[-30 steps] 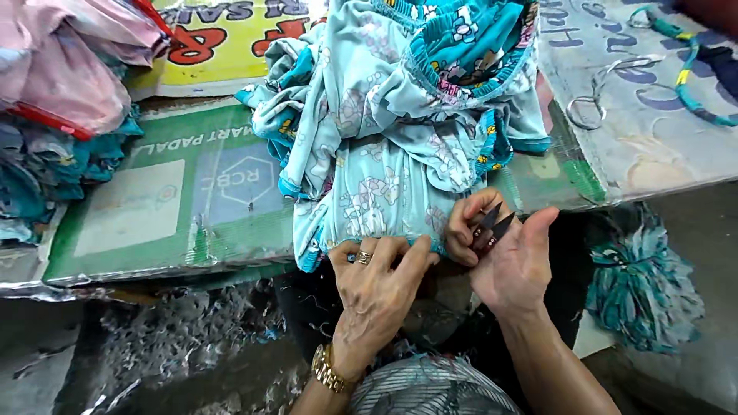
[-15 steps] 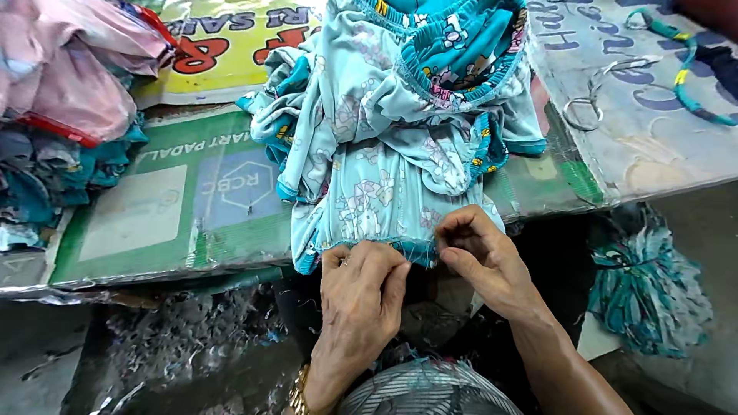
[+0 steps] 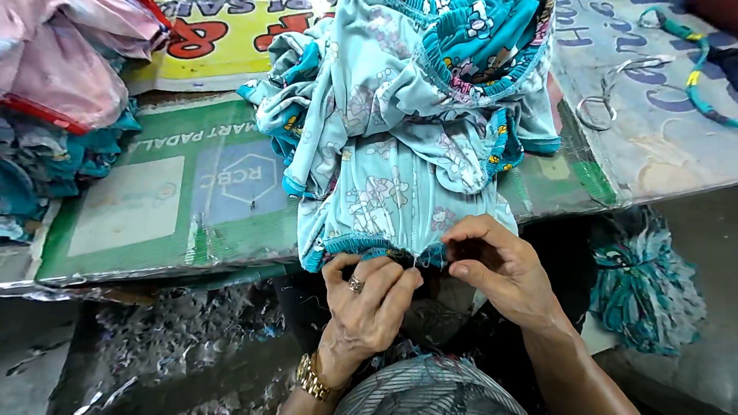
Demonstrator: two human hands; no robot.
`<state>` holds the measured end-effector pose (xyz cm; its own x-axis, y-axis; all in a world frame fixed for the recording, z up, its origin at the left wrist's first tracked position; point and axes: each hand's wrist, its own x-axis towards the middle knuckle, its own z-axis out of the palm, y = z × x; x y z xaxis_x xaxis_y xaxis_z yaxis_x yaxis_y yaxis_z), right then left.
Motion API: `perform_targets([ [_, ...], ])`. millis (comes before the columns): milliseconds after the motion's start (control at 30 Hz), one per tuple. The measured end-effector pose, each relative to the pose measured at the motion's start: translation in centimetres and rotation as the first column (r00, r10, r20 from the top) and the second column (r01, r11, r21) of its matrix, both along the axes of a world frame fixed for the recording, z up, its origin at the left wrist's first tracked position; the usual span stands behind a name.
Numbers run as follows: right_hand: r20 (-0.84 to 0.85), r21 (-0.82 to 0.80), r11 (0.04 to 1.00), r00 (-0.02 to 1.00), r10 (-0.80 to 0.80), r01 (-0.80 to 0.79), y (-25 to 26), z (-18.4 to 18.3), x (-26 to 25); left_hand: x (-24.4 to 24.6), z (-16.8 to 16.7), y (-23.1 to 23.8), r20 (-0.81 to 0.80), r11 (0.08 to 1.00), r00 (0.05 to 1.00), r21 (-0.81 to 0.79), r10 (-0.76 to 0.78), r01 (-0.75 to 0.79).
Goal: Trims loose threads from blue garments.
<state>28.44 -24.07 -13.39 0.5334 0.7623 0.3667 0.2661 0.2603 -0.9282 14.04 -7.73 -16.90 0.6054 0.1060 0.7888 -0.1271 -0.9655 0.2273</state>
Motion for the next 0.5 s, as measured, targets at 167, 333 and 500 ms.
perform_targets([
  [167,-0.167,0.088,0.995,0.983,0.070,-0.056,-0.1,-0.2,0.7,0.9,1.4,-0.6,0.046,0.999,0.998,-0.013,0.051,-0.051],
  [333,-0.283,0.128,0.989,0.953,0.103,-0.069,-0.2,-0.5,1.0,2.9,3.7,-1.9,-0.111,0.993,0.987,0.013,0.119,-0.118],
  [500,-0.161,0.013,0.999,0.986,0.051,-0.049,-0.7,-0.1,0.8,2.6,3.2,-1.4,-0.165,0.998,0.985,-0.018,0.058,-0.062],
])
